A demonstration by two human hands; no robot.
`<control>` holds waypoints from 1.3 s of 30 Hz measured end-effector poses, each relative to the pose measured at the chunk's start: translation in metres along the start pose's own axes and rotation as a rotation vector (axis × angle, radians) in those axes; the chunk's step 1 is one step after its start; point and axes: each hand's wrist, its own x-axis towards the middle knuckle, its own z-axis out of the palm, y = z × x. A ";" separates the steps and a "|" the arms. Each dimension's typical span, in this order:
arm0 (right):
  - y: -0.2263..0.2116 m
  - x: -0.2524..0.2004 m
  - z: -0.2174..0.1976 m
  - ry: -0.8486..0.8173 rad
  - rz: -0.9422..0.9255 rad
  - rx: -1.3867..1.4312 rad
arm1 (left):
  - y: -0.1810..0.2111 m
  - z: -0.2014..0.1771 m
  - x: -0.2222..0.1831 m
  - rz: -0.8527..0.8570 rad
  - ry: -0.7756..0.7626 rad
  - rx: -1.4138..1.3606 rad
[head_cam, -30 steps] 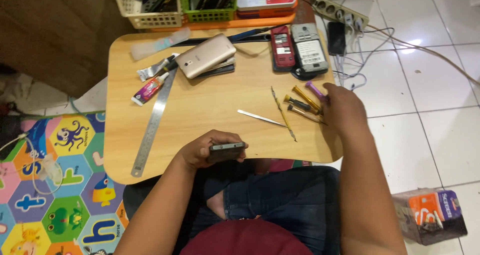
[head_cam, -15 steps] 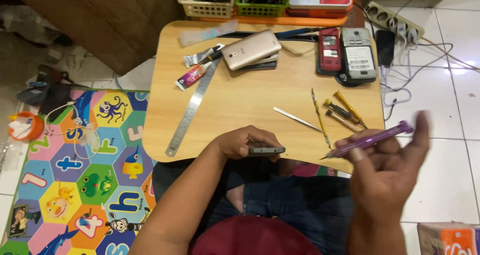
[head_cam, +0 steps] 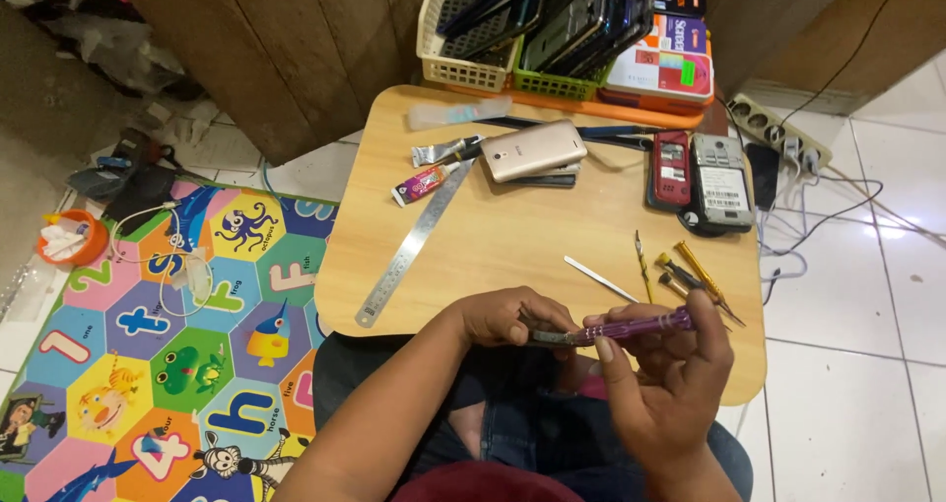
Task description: Prying open the casing of a black electronic device using a small hand tool on a repair bench.
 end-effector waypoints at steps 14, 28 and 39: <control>0.007 -0.003 -0.001 -0.059 -0.058 -0.035 | -0.007 -0.003 0.000 -0.015 0.026 0.016; 0.009 0.001 -0.002 -0.072 -0.101 -0.046 | -0.006 -0.004 0.000 -0.016 0.019 0.016; 0.020 0.004 -0.012 -0.232 -0.217 0.044 | -0.002 0.001 0.001 -0.002 0.007 -0.012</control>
